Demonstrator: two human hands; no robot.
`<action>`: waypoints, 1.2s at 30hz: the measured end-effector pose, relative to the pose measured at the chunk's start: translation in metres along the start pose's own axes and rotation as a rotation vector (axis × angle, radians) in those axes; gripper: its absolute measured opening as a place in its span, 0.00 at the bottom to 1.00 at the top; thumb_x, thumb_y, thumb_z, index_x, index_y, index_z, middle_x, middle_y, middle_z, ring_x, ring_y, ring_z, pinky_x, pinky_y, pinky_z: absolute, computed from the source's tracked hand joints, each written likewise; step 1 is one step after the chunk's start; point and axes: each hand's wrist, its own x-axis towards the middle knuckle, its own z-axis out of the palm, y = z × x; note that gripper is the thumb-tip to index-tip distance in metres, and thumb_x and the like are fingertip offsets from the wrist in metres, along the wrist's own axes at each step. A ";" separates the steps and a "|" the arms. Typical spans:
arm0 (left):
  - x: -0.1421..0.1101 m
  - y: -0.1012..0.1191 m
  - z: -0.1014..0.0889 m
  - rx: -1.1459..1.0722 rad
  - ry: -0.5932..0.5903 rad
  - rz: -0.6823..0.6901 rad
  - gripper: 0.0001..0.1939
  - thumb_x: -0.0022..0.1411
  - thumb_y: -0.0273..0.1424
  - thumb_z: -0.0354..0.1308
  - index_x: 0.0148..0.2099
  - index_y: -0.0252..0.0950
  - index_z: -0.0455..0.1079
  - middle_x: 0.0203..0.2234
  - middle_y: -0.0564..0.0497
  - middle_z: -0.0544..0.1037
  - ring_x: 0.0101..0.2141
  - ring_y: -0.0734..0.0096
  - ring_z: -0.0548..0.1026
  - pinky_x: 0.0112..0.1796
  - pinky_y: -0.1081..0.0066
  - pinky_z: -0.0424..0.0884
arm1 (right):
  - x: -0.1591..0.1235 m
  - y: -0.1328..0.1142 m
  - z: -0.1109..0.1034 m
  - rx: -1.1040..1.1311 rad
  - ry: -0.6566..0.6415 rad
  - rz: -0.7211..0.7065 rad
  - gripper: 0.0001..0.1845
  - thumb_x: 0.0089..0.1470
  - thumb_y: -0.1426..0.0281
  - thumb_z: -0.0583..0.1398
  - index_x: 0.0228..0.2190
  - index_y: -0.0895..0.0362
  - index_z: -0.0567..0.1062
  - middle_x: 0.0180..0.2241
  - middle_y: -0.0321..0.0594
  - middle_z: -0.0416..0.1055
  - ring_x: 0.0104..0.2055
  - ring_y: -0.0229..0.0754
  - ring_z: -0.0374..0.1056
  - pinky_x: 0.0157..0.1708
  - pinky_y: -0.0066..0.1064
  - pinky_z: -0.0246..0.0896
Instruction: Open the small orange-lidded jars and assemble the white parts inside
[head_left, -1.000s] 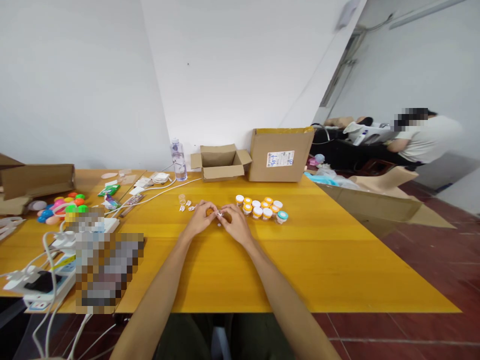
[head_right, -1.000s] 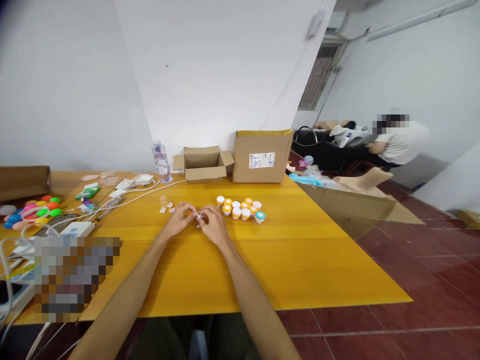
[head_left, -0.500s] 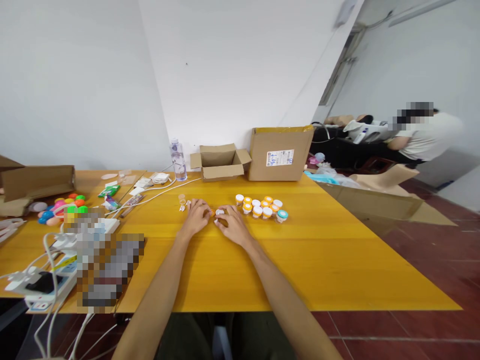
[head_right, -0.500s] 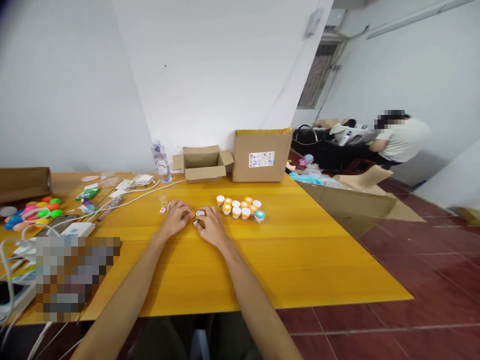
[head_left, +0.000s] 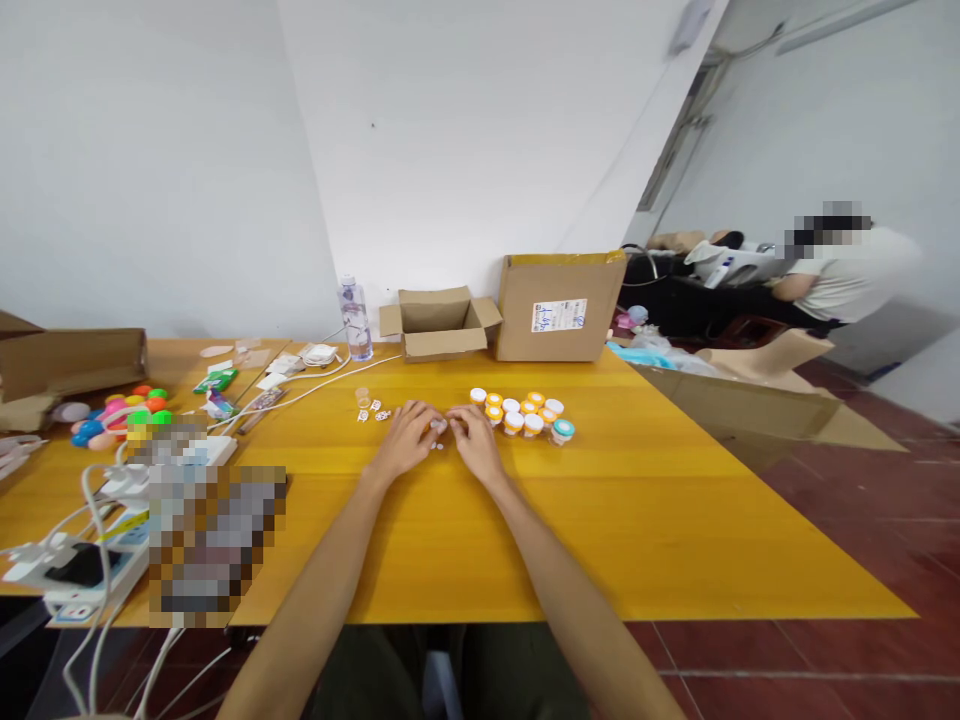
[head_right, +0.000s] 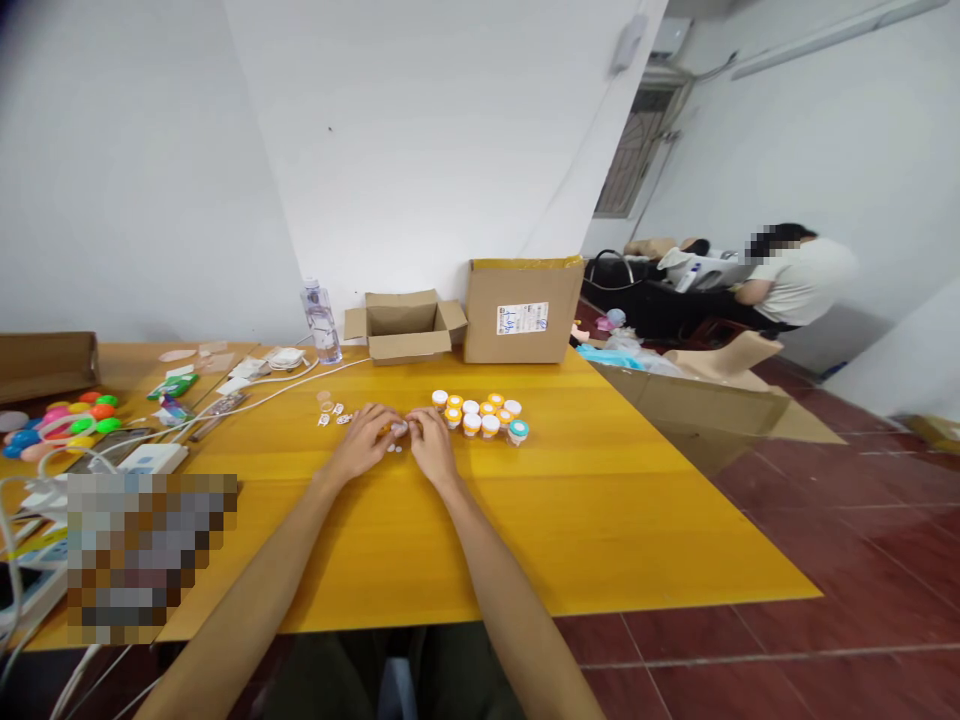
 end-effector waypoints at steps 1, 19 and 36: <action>-0.001 0.002 0.002 -0.004 -0.024 0.024 0.08 0.67 0.29 0.54 0.44 0.43 0.73 0.43 0.50 0.77 0.47 0.61 0.70 0.50 0.61 0.65 | 0.001 0.001 -0.001 0.010 0.013 0.021 0.12 0.56 0.75 0.56 0.35 0.52 0.78 0.39 0.41 0.76 0.45 0.46 0.72 0.50 0.40 0.68; -0.003 -0.019 -0.006 0.097 -0.007 -0.062 0.11 0.58 0.20 0.55 0.37 0.41 0.73 0.38 0.49 0.77 0.46 0.59 0.72 0.48 0.59 0.68 | -0.002 -0.001 0.004 -0.033 -0.018 -0.004 0.11 0.53 0.78 0.58 0.30 0.51 0.77 0.36 0.39 0.74 0.43 0.45 0.71 0.49 0.39 0.68; -0.002 -0.024 -0.011 0.046 -0.003 -0.075 0.06 0.61 0.24 0.58 0.37 0.41 0.72 0.37 0.49 0.76 0.45 0.59 0.71 0.47 0.59 0.69 | -0.002 -0.005 0.002 -0.059 -0.082 0.018 0.11 0.52 0.79 0.59 0.31 0.52 0.77 0.38 0.37 0.73 0.44 0.43 0.71 0.49 0.37 0.66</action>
